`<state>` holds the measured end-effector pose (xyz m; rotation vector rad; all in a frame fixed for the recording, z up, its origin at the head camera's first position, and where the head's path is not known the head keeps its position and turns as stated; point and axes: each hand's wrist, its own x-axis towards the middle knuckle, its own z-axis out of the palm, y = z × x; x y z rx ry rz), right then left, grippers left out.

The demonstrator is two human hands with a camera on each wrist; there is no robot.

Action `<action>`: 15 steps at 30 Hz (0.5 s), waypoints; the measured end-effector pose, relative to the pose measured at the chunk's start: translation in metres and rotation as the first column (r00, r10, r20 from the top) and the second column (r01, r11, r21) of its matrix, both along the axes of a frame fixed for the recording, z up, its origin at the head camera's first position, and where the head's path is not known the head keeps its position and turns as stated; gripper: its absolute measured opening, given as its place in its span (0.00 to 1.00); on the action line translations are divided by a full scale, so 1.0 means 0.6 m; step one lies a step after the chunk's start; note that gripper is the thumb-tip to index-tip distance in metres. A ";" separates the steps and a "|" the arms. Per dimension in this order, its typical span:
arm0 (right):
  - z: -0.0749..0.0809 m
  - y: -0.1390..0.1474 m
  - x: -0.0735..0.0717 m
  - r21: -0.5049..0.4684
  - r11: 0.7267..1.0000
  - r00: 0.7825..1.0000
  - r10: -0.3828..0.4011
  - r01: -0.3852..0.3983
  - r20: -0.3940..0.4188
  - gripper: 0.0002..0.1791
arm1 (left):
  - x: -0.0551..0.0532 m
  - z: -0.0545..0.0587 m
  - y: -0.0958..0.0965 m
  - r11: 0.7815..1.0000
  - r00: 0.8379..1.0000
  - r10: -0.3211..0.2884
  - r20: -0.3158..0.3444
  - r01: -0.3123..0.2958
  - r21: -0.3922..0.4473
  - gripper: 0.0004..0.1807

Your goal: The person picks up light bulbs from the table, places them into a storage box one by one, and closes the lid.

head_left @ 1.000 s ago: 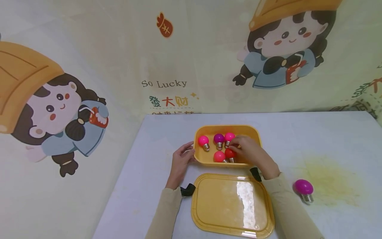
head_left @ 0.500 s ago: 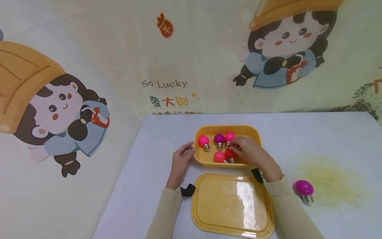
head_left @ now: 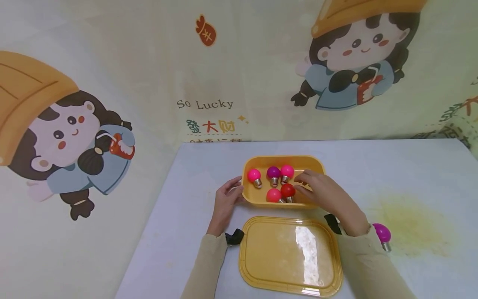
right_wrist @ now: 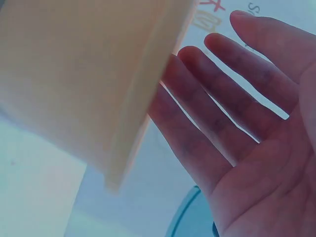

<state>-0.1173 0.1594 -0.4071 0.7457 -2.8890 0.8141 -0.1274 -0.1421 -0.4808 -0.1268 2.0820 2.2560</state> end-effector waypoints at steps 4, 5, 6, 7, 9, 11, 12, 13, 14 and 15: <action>0.005 0.012 0.011 0.015 1.000 1.000 0.010 -0.010 -0.026 0.13 | 0.000 -0.001 0.000 1.000 1.000 -0.001 -0.008 0.001 0.001 0.20; 0.006 0.016 0.014 0.020 1.000 0.999 0.011 -0.010 -0.035 0.13 | -0.001 -0.001 0.000 1.000 1.000 -0.002 -0.009 0.002 0.003 0.20; 0.007 0.019 0.016 0.025 1.000 0.999 0.007 -0.006 -0.041 0.13 | -0.001 -0.001 0.000 1.000 1.000 -0.004 -0.010 0.004 0.004 0.20; 0.007 0.021 0.018 0.029 1.000 0.999 0.004 -0.003 -0.046 0.13 | -0.001 -0.001 0.000 1.000 1.000 -0.004 -0.010 0.004 0.002 0.20; 0.007 0.027 0.023 0.037 0.999 0.999 -0.003 0.005 -0.053 0.13 | -0.002 0.000 0.000 1.000 1.000 -0.005 -0.008 0.005 0.002 0.20; 0.007 0.031 0.027 0.041 0.999 0.998 -0.006 0.009 -0.064 0.14 | -0.002 0.001 0.000 1.000 1.000 -0.002 -0.004 0.003 0.003 0.20; 0.007 0.034 0.029 0.043 0.999 0.997 -0.009 0.012 -0.072 0.15 | -0.002 0.001 0.000 1.000 1.000 -0.001 -0.002 0.001 0.000 0.20; 0.007 0.036 0.031 0.044 0.999 0.996 -0.010 0.014 -0.084 0.15 | -0.002 0.002 0.000 1.000 1.000 0.001 0.000 -0.001 -0.001 0.20; 0.006 0.039 0.033 0.045 0.999 0.995 -0.009 0.013 -0.096 0.15 | -0.002 0.002 0.000 1.000 1.000 0.001 0.002 -0.001 0.001 0.19; 0.006 0.042 0.035 0.043 0.999 0.994 -0.007 0.011 -0.109 0.16 | -0.002 0.002 0.000 1.000 1.000 0.003 0.003 -0.003 0.001 0.19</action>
